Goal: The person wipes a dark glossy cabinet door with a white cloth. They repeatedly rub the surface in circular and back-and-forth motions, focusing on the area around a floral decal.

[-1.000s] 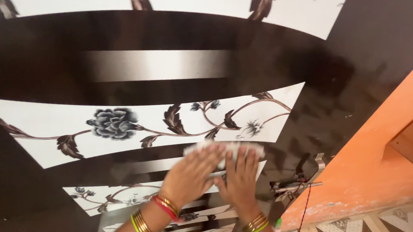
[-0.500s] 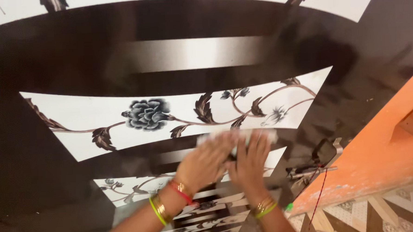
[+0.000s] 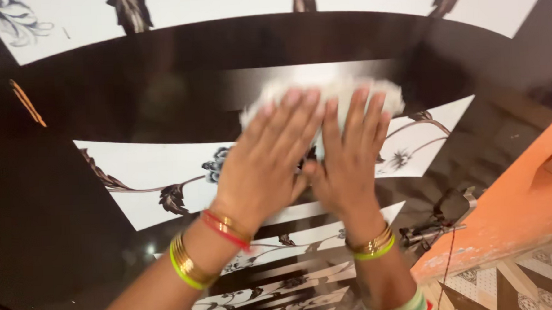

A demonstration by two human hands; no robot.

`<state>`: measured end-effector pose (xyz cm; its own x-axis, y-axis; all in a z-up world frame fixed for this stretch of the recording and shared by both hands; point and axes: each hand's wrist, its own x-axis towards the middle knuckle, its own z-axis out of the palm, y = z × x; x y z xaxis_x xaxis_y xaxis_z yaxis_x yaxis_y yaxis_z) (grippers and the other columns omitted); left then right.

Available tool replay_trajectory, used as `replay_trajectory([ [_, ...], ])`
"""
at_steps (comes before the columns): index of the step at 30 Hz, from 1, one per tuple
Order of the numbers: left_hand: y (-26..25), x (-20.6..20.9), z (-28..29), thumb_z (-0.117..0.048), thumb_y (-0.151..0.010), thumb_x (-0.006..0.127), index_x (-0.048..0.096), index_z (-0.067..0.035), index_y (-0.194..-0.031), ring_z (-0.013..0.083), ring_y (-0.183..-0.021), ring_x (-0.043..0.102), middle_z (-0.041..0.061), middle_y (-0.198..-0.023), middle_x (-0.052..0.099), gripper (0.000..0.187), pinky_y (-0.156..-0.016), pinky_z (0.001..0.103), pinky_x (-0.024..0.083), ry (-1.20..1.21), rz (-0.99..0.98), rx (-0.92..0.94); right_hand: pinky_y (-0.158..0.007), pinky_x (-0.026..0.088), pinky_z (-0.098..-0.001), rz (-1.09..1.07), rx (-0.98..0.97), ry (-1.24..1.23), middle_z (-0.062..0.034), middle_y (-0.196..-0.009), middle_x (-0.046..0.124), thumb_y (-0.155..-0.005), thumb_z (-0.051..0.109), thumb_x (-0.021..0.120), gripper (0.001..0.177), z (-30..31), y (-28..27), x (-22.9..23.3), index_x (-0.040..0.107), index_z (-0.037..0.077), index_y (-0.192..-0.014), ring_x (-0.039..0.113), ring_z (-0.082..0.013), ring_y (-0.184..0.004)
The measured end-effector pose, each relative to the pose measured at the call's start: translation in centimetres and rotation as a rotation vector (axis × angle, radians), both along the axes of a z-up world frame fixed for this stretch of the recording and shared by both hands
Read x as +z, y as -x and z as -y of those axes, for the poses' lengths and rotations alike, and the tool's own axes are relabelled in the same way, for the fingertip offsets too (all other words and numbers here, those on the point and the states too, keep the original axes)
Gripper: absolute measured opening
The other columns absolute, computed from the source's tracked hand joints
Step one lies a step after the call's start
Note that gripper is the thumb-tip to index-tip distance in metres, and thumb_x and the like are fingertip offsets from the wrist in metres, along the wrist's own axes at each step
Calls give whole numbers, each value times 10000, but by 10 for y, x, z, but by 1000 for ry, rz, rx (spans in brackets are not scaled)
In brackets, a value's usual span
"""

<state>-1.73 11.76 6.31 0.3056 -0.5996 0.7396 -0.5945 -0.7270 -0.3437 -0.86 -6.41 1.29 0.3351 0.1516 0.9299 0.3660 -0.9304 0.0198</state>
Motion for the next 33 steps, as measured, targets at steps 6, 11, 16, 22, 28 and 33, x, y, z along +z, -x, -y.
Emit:
replay_trajectory([
  [6, 0, -146, -23, -448, -1010, 402, 226, -75, -1624, 201, -1568, 157, 56, -1703, 223, 739, -1268, 380, 65, -113, -98, 50, -1290, 1, -661, -75, -36, 27, -211, -1735, -18, -1080, 671, 150, 772, -18, -3, -160, 97, 182, -1675, -17, -454, -1601],
  [11, 9, -266, -49, -437, -994, 400, 196, -46, -1609, 186, -1538, 188, 47, -1686, 224, 757, -1231, 384, 121, -222, -221, 51, -1254, 10, -622, -251, -33, 85, -214, -1706, -45, -1051, 650, 195, 787, -40, 29, -279, 120, 110, -1619, -35, -445, -1577],
  [16, 10, -284, -68, -501, -1032, 394, 211, -30, -1626, 175, -1550, 212, 38, -1696, 244, 780, -1255, 362, 145, -201, -165, -25, -1236, 9, -632, -312, -27, 99, -226, -1693, -46, -1032, 628, 220, 803, -52, 35, -295, 120, 86, -1617, -33, -434, -1566],
  [22, -8, -139, -61, -472, -1016, 446, 245, -81, -1640, 206, -1569, 204, 58, -1705, 255, 763, -1278, 400, 130, -89, 31, 79, -1303, -4, -662, 33, -63, 65, -163, -1742, -25, -1060, 671, 175, 806, -50, -15, -146, 65, 179, -1689, -26, -417, -1617],
  [28, 3, 23, -54, -339, -1030, 500, 325, -19, -1646, 282, -1596, 222, 128, -1714, 279, 716, -1317, 441, 119, 103, 86, -29, -1288, 33, -596, 33, -62, 82, -188, -1751, 116, -1061, 710, 181, 839, -48, 0, 40, 237, 164, -1695, 72, -438, -1642],
  [33, 9, 53, -43, -312, -1073, 475, 339, -16, -1647, 293, -1606, 230, 134, -1715, 281, 660, -1339, 450, 142, 236, 99, 3, -1307, 50, -554, 72, -24, 156, -181, -1750, 173, -1068, 701, 210, 812, -45, 8, 96, 308, 190, -1691, 108, -408, -1638],
])
